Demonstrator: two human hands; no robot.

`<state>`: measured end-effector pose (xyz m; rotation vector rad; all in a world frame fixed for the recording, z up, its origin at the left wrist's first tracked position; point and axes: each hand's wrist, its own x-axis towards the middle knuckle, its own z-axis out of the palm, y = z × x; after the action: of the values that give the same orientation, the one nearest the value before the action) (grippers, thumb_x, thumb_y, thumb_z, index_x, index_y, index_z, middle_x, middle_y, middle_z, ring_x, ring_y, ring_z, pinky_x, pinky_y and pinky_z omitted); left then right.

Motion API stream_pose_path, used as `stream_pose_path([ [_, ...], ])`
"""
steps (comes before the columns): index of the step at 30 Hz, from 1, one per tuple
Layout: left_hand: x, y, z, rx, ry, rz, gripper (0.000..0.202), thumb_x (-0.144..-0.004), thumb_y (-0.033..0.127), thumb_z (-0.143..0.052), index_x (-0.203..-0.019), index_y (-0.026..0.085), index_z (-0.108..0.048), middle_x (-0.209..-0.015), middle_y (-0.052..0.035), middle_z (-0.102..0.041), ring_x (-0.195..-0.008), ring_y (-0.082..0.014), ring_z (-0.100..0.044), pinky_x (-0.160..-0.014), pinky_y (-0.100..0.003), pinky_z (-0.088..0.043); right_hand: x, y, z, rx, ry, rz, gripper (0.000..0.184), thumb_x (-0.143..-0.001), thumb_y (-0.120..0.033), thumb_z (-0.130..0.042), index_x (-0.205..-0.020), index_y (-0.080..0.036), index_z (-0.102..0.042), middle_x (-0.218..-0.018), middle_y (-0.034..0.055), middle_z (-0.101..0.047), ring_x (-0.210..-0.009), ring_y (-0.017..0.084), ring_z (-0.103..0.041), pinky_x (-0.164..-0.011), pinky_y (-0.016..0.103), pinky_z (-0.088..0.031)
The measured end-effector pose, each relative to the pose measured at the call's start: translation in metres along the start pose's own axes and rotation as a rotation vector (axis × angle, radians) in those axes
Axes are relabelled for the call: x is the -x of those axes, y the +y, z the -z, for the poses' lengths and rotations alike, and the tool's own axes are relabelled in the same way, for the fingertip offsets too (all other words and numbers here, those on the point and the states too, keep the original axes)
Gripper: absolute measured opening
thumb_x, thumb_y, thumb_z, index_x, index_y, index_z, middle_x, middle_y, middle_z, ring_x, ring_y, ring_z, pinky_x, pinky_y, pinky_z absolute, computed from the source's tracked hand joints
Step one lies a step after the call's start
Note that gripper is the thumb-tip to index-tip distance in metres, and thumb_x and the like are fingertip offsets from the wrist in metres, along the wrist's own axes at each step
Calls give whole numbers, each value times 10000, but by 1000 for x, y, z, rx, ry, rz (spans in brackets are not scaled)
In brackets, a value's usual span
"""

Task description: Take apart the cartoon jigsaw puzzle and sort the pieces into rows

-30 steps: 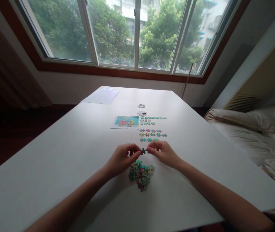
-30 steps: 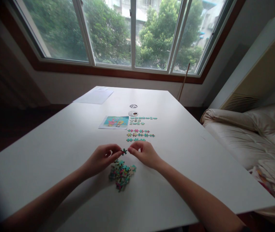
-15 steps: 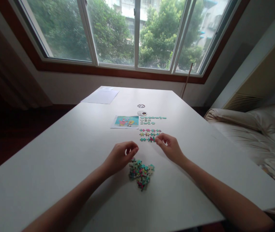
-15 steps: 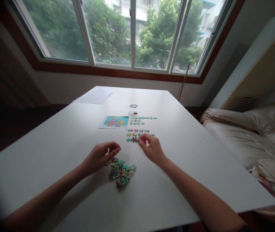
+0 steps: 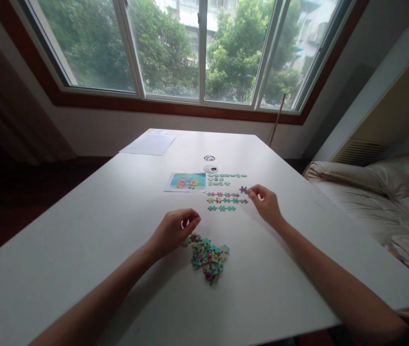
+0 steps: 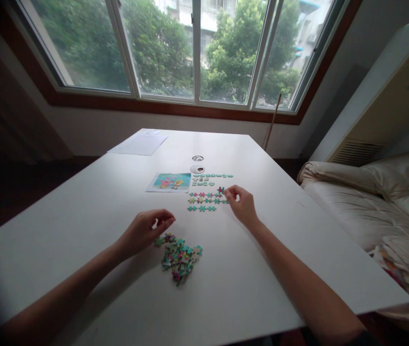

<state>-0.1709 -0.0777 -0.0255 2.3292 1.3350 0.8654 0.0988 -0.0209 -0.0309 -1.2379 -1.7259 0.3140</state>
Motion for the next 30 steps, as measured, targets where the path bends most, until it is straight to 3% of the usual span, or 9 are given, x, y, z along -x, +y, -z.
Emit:
stream_pose_path([
  [8, -1, 0, -1, -9, -15, -5, 149, -800, 221, -468, -754, 159, -596, -602, 25, -564, -528, -81, -480, -535, -179, -361, -18, 48, 2, 326, -200, -89, 247, -754, -337, -478, -647, -159, -612, -581, 5, -578, -537, 116, -483, -544, 228, -330],
  [11, -1, -1, -1, -15, -19, 9, 151, -802, 229, -470, -759, 159, -597, -605, 24, -564, -532, -80, -480, -538, -180, -359, -18, 51, 0, 368, -253, -79, 249, -751, -340, -477, -641, -163, -614, -588, 9, -590, -535, 116, -493, -541, 226, -330],
  [16, -1, -3, 0, -31, -5, 3, 159, -802, 236, -469, -755, 159, -599, -584, 27, -551, -516, -79, -469, -527, -179, -357, -16, 50, 3, 392, -234, -59, 234, -749, -347, -488, -704, -166, -629, -616, 13, -593, -556, 119, -511, -559, 225, -350],
  [22, -1, -2, 2, -45, -5, -4, 170, -806, 242, -457, -759, 158, -598, -592, 24, -558, -516, -79, -472, -526, -179, -359, -13, 54, 0, 353, -217, -1, 247, -756, -293, -499, -939, -186, -623, -667, 5, -573, -586, 118, -503, -613, 230, -379],
  [30, -1, -2, 2, -38, -2, 3, 181, -807, 254, -452, -761, 160, -599, -592, 23, -557, -517, -81, -471, -528, -182, -356, -15, 57, -4, 372, -266, 14, 201, -770, -283, -505, -878, -192, -649, -689, 13, -551, -614, 117, -497, -647, 239, -374],
])
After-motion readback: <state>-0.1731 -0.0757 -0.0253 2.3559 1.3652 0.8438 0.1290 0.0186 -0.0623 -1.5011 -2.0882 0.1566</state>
